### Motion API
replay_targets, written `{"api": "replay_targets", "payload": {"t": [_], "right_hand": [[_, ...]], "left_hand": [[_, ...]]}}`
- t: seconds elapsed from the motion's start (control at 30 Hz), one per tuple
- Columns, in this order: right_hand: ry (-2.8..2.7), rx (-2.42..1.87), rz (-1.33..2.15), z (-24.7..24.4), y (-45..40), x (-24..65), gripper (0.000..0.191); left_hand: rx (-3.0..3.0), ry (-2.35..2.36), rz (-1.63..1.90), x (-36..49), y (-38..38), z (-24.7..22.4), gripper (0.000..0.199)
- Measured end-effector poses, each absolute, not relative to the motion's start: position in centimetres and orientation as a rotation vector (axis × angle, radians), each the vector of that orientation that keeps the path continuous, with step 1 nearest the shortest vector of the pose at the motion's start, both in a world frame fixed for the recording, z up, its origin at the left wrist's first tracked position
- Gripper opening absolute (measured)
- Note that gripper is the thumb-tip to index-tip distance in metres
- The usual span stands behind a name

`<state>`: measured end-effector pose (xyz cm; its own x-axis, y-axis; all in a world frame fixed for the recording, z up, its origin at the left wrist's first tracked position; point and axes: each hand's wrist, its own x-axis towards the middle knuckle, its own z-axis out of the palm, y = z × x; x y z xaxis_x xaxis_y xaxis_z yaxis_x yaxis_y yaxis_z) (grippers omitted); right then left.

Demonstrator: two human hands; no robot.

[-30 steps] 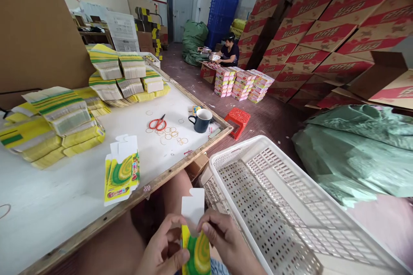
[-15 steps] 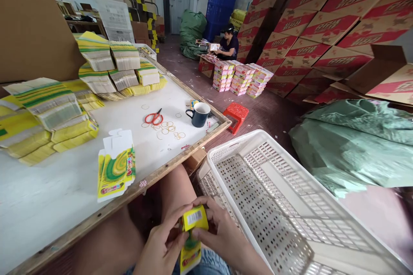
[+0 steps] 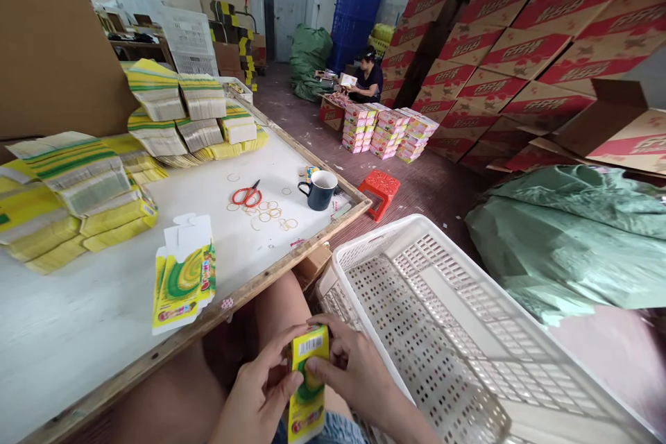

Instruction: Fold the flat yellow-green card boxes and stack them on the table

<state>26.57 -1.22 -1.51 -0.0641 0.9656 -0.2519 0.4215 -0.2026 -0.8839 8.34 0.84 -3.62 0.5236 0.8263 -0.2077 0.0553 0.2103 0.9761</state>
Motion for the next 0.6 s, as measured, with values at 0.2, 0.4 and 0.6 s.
{"api": "replay_targets", "payload": {"t": [0.2,0.4,0.6], "right_hand": [[-1.459,-1.754,1.120,-1.9,-1.1,26.0,0.027],[-1.567,-1.599,1.106,-1.6,-1.7,26.1,0.041],[-1.493,-1.501,0.947,-1.5,-2.0,26.4,0.030]], "left_hand": [[1.354,0.888,0.666,8.8,0.8,-3.0,0.047],[1.221,0.934,0.738,7.9,1.3,-3.2,0.044],[1.057,0.844,0.737,9.5,0.5,-3.3,0.043]]}}
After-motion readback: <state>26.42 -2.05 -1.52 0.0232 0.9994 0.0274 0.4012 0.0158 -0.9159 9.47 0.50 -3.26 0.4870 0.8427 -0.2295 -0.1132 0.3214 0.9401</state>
